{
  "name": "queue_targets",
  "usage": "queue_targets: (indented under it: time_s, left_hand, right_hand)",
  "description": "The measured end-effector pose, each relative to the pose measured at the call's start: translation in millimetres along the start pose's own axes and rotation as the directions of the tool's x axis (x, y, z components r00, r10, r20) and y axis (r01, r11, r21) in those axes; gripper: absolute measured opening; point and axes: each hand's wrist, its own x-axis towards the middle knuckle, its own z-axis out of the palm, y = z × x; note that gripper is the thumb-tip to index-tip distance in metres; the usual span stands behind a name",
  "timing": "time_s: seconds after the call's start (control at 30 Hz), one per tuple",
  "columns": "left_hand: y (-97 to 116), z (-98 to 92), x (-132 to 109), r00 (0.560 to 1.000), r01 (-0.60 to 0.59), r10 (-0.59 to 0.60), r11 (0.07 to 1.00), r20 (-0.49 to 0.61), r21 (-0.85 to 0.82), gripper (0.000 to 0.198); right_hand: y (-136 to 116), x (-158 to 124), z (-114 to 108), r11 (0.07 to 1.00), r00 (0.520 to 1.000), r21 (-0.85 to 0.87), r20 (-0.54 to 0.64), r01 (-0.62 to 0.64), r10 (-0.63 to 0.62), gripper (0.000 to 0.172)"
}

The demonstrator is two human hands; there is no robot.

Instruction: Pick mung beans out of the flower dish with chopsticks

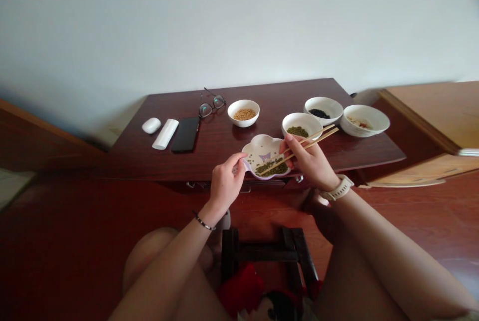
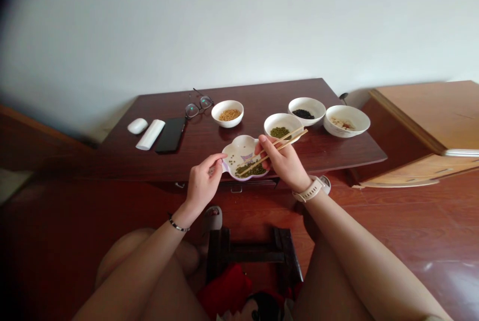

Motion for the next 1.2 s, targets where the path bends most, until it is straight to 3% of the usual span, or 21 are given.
queue_targets:
  time_s: [0.23,0.4,0.83,1.03,1.2]
  left_hand:
    - [0.7,-4.1,-0.9,1.000,-0.007,0.007,0.999,-0.003,0.032,0.025]
    - [0.1,-6.4,-1.5,1.000,-0.008,0.008,0.999,-0.005,0.042,0.026]
    - [3.6,-6.2,-1.1,1.000,-0.024,0.025,0.996,-0.005,0.080,0.026]
    - [8.6,-5.5,-1.4,0.999,-0.032,0.034,0.991,-0.012,0.129,0.026]
    - [12.9,-7.1,-2.0,0.999,-0.046,0.049,0.988,-0.018,0.149,0.026]
  right_hand:
    - [-0.5,6.0,-13.6,0.998,0.996,0.014,-0.058,-0.068,0.069,0.050]
    - [-3.1,7.4,-22.7,0.999,0.995,-0.051,-0.095,-0.012,0.007,0.052]
    - [-1.3,6.0,-19.6,0.997,0.974,0.041,-0.213,-0.071,0.078,0.051]
    - [-17.6,-0.3,-29.4,0.997,0.975,0.040,-0.213,-0.061,0.068,0.047]
    - [-27.4,-6.8,-34.2,0.996,0.984,-0.060,-0.168,-0.066,0.055,0.050]
